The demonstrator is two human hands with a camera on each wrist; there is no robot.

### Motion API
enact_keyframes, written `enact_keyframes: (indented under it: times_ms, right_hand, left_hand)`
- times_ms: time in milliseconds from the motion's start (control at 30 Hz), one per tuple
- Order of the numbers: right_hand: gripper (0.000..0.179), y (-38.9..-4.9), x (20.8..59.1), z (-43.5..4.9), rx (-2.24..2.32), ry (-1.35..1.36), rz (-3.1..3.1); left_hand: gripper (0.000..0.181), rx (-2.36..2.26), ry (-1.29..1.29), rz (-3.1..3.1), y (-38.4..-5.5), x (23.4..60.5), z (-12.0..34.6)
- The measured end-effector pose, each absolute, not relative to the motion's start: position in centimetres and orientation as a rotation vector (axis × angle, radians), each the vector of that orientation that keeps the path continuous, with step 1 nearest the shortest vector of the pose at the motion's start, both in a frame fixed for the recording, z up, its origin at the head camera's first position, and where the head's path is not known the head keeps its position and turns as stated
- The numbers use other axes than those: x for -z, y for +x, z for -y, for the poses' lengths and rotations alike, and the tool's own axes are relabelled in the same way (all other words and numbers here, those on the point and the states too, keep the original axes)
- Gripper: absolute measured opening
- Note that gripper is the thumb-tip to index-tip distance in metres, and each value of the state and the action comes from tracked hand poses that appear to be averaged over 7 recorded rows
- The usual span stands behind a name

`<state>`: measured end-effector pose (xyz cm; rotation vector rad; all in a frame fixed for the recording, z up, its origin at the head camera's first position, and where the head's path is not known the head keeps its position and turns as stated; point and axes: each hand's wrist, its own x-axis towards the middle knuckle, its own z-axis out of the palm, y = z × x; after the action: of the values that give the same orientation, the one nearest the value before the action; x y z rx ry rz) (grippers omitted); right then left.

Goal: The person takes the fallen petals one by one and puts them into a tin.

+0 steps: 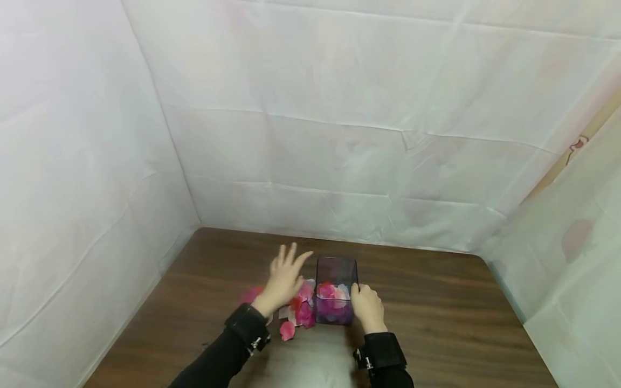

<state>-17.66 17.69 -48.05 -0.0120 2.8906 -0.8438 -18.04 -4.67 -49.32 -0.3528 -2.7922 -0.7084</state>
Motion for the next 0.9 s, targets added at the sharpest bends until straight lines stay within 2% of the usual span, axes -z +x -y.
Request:
enact_keyframes:
  times_ms: [167, 233, 400, 467, 600, 900]
  right_hand:
    - [0.048, -17.4, 48.4, -17.7, 0.85, -0.005, -2.88]
    - [0.047, -17.3, 48.4, -17.7, 0.851, -0.007, -2.886]
    - [0.045, -17.5, 48.4, -17.7, 0.867, -0.019, -2.901]
    - [0.045, -17.6, 48.3, -17.7, 0.869, -0.023, -2.902]
    - [0.046, -17.8, 48.1, -17.8, 0.853, -0.021, -2.911]
    - [0.047, -17.7, 48.0, -17.8, 0.844, -0.028, -2.892]
  left_hand:
    - [0.035, 0.631, -0.1, 2.747, -16.5, 53.9, 10.1]
    - [0.029, 0.593, -0.023, 2.753, -15.8, 55.6, 11.8]
    - [0.039, 0.569, 0.146, 2.955, -14.0, 57.8, 14.4]
    - [0.035, 0.549, 0.16, 2.977, -13.6, 58.1, 14.8]
    - [0.011, 0.541, 0.107, 2.856, -13.5, 58.0, 14.9]
    - [0.017, 0.631, 0.025, 2.789, -14.0, 57.2, 13.8]
